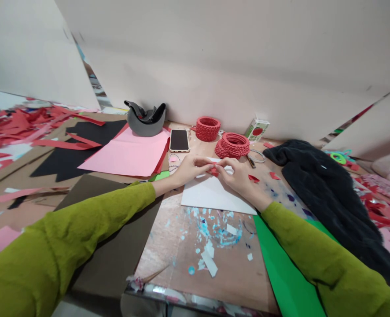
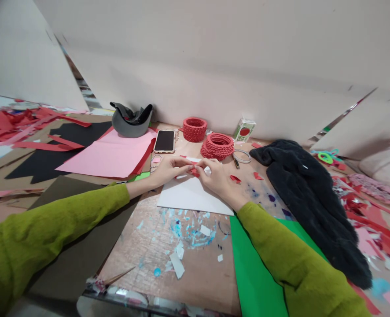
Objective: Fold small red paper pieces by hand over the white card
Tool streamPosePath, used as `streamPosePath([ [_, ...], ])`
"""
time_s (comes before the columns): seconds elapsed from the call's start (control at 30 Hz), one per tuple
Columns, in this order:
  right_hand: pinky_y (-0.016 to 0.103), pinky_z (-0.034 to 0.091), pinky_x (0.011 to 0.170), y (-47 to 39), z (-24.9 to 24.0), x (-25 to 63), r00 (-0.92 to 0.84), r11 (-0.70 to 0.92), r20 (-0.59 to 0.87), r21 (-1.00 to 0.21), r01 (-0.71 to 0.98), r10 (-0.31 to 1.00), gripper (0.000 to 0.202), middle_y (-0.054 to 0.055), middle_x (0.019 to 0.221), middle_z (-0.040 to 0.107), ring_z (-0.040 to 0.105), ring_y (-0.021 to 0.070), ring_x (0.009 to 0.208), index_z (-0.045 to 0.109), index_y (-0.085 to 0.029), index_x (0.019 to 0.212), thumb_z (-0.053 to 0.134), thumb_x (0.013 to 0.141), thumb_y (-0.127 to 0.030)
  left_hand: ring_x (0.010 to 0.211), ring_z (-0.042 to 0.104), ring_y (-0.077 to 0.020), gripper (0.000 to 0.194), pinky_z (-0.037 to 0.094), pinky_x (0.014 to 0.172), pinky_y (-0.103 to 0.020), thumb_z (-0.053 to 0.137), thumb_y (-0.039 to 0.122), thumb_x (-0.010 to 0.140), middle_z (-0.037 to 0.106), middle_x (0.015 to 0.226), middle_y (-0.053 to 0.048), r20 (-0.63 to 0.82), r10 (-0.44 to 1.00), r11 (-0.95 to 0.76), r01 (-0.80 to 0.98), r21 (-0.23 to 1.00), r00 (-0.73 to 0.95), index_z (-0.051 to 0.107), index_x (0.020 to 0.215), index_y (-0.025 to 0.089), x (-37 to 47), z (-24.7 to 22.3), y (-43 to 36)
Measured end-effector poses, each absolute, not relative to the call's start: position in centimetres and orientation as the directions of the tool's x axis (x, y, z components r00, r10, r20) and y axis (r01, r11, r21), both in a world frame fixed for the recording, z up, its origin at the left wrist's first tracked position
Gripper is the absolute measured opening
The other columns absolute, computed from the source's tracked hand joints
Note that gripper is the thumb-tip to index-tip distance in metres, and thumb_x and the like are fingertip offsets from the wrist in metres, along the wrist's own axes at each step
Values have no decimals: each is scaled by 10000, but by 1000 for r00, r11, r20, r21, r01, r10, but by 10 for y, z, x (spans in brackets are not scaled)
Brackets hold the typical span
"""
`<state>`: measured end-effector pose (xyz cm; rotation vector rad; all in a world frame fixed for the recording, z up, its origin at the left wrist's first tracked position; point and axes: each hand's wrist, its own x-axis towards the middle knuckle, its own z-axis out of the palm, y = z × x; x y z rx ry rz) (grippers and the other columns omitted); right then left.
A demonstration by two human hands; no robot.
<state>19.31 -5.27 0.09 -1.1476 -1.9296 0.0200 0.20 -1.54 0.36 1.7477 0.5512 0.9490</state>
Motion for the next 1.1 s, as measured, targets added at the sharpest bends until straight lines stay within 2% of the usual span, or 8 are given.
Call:
streamPosePath([
  [0.13,307,455,695,-54,3,192,-212,580,624,-475,661,752,158,28,777,684,610,184,726,643,-204,801,537,877,-293,801,699,-189,310,541,672,-251,659,343,796,735,917,-119,327,759,-351,-70,934,563,710,987,103,2,1,-14],
  [0.27,295,453,706,-55,6,193,-158,565,619,-544,621,769,223,37,824,674,611,181,753,633,-191,878,463,926,-326,790,690,-179,311,543,716,-273,690,355,764,728,924,-120,344,820,-326,-119,938,457,706,926,90,3,-1,-9],
  [0.43,299,463,735,-52,3,196,-152,582,622,-579,572,768,190,36,839,668,610,181,790,622,-193,882,473,922,-304,783,677,-169,312,534,688,-257,703,368,749,728,917,-114,354,842,-346,-94,933,407,715,902,96,2,1,-8],
  [0.67,308,486,743,-51,2,198,-209,601,590,-613,513,780,141,26,855,684,630,180,799,645,-202,919,585,860,-315,747,694,-171,325,547,676,-264,712,356,748,738,871,-116,344,801,-329,-120,937,490,713,950,101,3,1,-11],
  [0.97,301,479,721,-53,6,196,-238,601,571,-615,510,786,133,19,823,681,629,179,780,654,-199,861,637,823,-326,799,696,-178,292,555,737,-280,713,324,749,738,918,-110,357,773,-341,-130,931,525,723,951,113,4,4,-15],
  [1.1,295,474,724,-51,3,197,-224,600,582,-604,525,782,109,12,819,685,627,171,767,662,-202,845,601,848,-293,819,695,-182,295,553,743,-278,700,332,762,738,931,-102,341,765,-300,-167,939,546,723,969,124,5,4,-16],
])
